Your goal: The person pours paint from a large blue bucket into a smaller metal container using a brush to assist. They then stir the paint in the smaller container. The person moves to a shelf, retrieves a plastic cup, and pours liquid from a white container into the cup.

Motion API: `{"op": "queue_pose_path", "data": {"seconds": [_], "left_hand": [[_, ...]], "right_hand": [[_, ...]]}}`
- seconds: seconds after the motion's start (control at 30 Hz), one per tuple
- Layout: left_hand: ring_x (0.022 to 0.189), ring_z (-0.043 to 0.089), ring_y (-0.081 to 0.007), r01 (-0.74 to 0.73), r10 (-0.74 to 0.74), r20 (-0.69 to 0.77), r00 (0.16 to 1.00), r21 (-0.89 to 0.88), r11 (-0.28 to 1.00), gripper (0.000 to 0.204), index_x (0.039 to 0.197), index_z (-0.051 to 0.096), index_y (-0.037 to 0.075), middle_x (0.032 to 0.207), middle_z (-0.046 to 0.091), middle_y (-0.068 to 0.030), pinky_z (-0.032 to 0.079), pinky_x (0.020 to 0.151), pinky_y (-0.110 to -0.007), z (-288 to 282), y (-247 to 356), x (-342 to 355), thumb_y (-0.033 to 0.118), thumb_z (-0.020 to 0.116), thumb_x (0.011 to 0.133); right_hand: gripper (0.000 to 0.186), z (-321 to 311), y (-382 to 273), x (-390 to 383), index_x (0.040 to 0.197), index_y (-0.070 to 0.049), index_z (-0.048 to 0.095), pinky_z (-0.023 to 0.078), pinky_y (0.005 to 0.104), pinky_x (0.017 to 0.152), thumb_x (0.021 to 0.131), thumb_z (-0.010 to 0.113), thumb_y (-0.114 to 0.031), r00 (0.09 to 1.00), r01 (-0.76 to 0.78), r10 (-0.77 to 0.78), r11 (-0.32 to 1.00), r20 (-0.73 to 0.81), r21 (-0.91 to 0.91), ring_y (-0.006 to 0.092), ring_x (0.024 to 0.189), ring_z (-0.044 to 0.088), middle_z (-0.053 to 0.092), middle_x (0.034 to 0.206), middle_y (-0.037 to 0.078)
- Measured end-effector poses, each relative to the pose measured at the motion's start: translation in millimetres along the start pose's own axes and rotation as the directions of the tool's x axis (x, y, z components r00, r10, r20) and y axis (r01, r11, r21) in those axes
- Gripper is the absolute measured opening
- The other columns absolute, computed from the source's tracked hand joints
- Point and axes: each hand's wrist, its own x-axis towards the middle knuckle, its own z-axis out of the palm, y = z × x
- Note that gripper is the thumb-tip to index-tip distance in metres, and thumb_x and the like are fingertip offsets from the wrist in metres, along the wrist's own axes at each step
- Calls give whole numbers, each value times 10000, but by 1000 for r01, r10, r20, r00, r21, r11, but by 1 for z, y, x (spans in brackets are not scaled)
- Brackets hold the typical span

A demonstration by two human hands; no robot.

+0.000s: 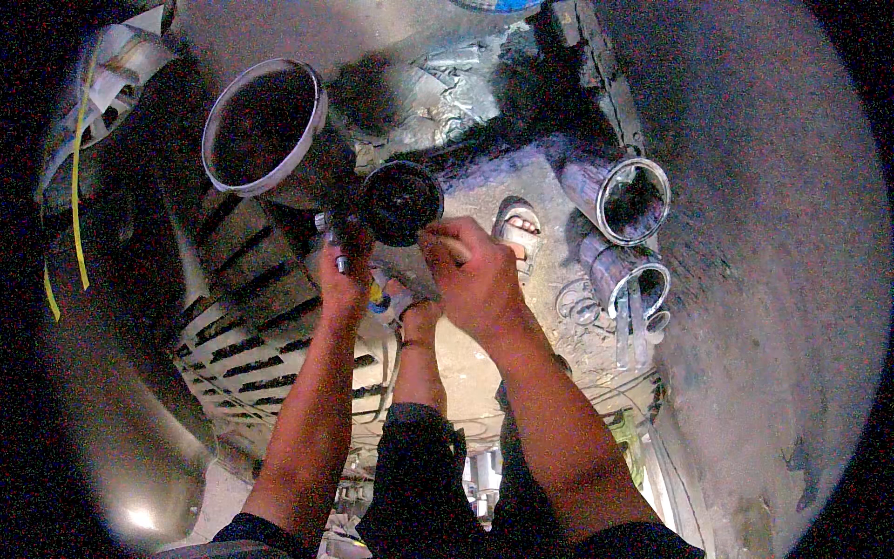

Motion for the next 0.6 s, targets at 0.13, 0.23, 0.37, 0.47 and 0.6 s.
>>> {"op": "queue_pose_path", "data": {"seconds": [0.13,0.23,0.37,0.47,0.6], "left_hand": [[784,511,-91,-62,60,22,998,131,989,234,1034,518,74,875,576,6,425,702,-264,-6,4,-1,185,640,868],[784,513,-90,32,-32,-4,999,135,990,247,1037,515,76,873,578,1,429,696,-268,-1,11,-3,197,644,866],[784,525,-98,-117,110,46,993,189,975,246,1031,515,79,885,585,-11,446,697,-278,-7,0,7,188,650,857],[773,527,-102,-26,25,6,1000,216,976,207,1017,520,78,884,589,-19,451,689,-273,-12,-5,7,144,635,858],[770,526,-104,-1,-3,17,1000,215,977,166,1006,529,71,874,587,-22,445,686,-261,3,21,-3,103,611,866]], "right_hand": [[176,-20,9,-2,951,-44,626,518,362,682,839,639,-181,976,216,-209,917,59,-336,291,755,672,671,837,155],[193,-19,-1,16,951,-55,628,512,381,671,851,625,-220,998,23,-30,991,-46,-135,321,736,658,667,819,158],[162,-3,-11,8,934,-41,624,507,419,665,812,600,-145,929,370,-360,889,89,-269,368,749,626,642,806,166],[129,-9,-3,-1,904,-47,623,507,421,659,798,587,-113,911,411,-397,848,113,-334,361,742,624,641,813,150],[135,-14,-14,19,891,-55,632,510,418,661,781,615,-131,952,270,-305,866,-17,-420,343,745,629,648,832,135]]}}
